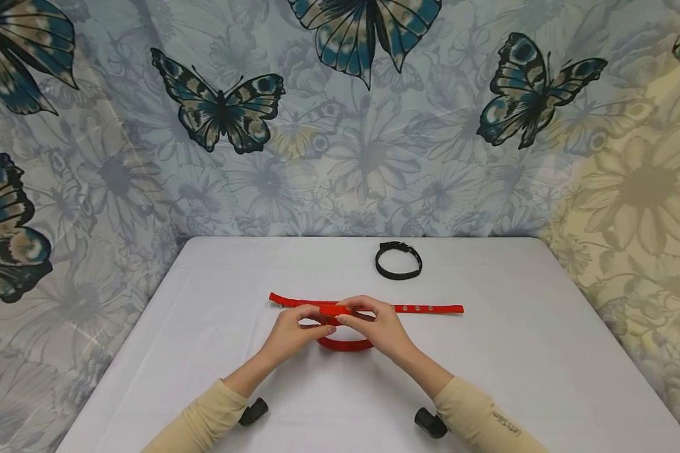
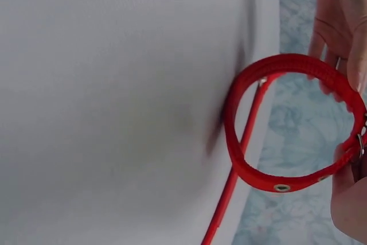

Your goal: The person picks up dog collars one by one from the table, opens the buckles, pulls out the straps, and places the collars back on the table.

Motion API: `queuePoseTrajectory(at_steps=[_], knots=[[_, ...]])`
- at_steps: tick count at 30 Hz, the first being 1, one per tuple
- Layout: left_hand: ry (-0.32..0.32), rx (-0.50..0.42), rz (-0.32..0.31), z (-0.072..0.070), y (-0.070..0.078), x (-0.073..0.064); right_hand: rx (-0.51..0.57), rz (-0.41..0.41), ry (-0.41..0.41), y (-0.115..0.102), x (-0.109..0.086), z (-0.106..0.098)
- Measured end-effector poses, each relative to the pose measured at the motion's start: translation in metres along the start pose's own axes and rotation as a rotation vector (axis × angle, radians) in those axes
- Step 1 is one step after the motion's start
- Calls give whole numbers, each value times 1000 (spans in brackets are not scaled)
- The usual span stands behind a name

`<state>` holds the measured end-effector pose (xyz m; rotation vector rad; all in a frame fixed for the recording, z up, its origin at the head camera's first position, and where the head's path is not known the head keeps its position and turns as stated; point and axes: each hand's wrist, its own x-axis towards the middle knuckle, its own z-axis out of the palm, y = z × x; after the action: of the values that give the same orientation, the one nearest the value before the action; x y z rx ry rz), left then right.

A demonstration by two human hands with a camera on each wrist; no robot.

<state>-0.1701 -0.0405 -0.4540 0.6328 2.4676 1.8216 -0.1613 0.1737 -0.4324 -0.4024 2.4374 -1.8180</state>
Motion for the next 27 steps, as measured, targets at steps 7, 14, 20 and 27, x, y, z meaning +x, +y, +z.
queuePoseTrajectory(at_steps=[7,14,20,27], knots=[[-17,7,-1,-1,6,0,-46,-54,-69,-10,1,-5],[-14,37,-6,-3,9,3,-93,86,-22,-18,4,-11],[-15,75,-15,-2,8,3,-91,138,-7,-15,5,-13],[13,102,37,2,13,6,-55,158,2,-13,6,-13]])
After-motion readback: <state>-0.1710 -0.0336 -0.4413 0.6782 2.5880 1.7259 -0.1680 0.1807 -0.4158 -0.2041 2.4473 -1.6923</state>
